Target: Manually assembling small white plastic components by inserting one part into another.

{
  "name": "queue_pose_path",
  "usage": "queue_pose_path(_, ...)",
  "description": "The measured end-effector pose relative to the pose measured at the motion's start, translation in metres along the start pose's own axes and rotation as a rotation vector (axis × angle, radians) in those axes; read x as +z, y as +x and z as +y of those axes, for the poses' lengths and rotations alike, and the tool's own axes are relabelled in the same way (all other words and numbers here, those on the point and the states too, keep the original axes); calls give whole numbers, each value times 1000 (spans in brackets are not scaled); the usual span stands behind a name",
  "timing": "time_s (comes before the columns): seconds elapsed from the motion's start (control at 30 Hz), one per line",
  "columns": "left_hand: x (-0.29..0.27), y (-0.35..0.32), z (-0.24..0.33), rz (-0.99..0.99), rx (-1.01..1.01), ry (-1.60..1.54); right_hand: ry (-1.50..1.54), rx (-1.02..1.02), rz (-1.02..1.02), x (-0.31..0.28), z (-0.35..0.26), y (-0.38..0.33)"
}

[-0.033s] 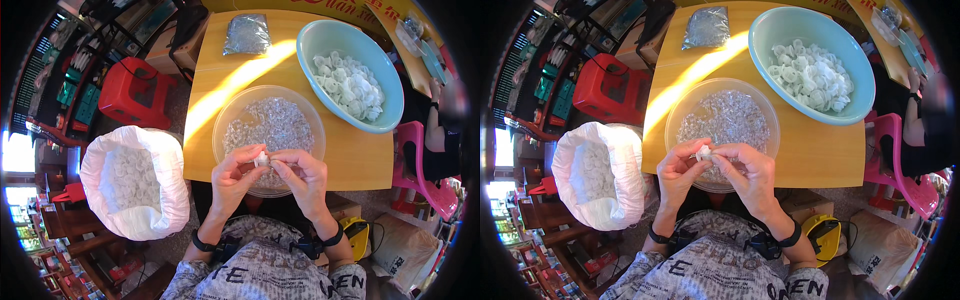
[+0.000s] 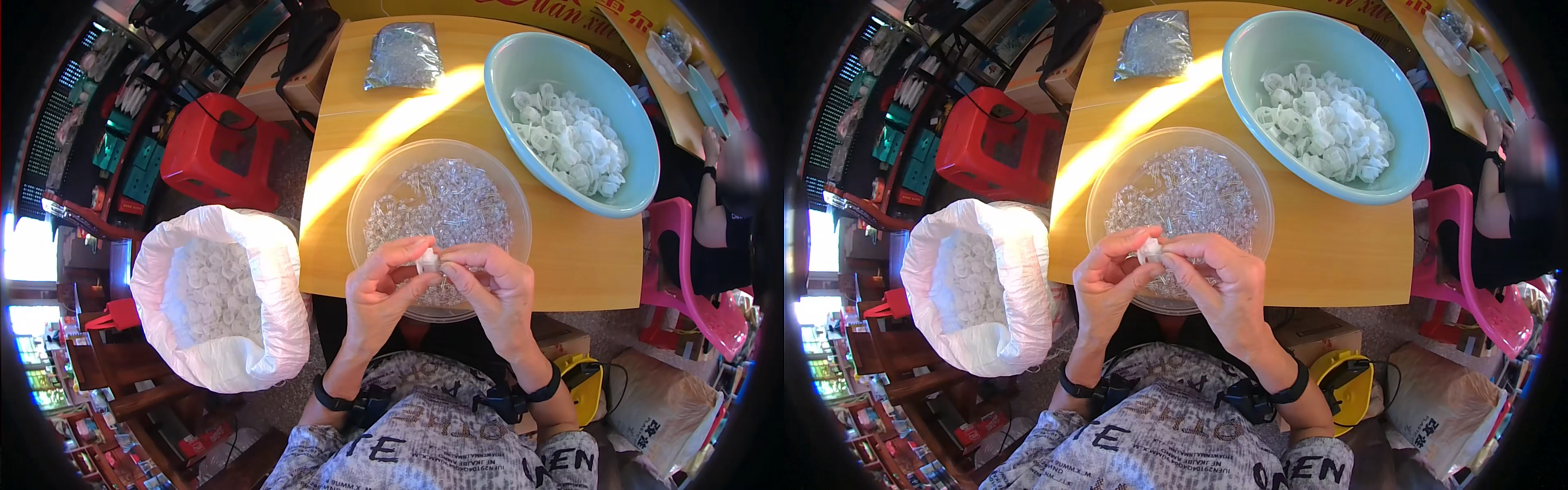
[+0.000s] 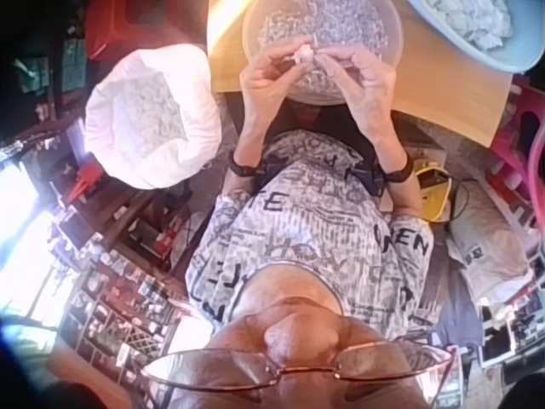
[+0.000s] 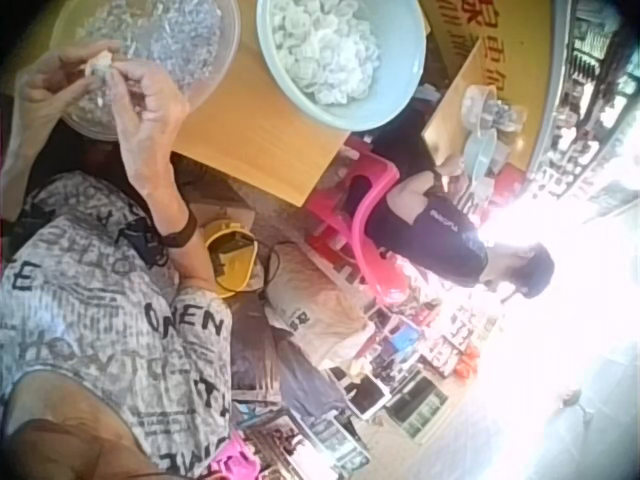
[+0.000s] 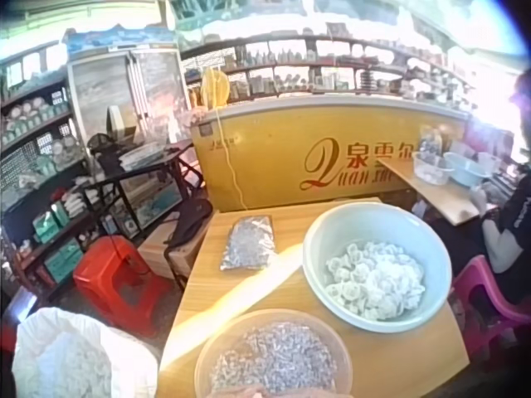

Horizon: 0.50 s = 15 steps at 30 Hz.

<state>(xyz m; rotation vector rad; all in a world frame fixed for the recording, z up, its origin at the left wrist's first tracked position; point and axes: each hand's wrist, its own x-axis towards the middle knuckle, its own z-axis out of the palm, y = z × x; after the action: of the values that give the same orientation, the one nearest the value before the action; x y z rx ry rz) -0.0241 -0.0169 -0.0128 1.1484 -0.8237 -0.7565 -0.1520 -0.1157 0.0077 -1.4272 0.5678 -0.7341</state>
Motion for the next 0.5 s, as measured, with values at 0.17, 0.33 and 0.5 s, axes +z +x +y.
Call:
queue_pose_path(0.17,0,-1,8,-38,-34,0,-90,-78,-20,-1,-2,1)
queue_pose_path(0.33,-1,-2,13,-47,-131,-95,172,89,17,-2,1,-2)
queue_pose_path(0.5,0,-3,13,-43,-82,-23,205,99,2,-4,0,-2)
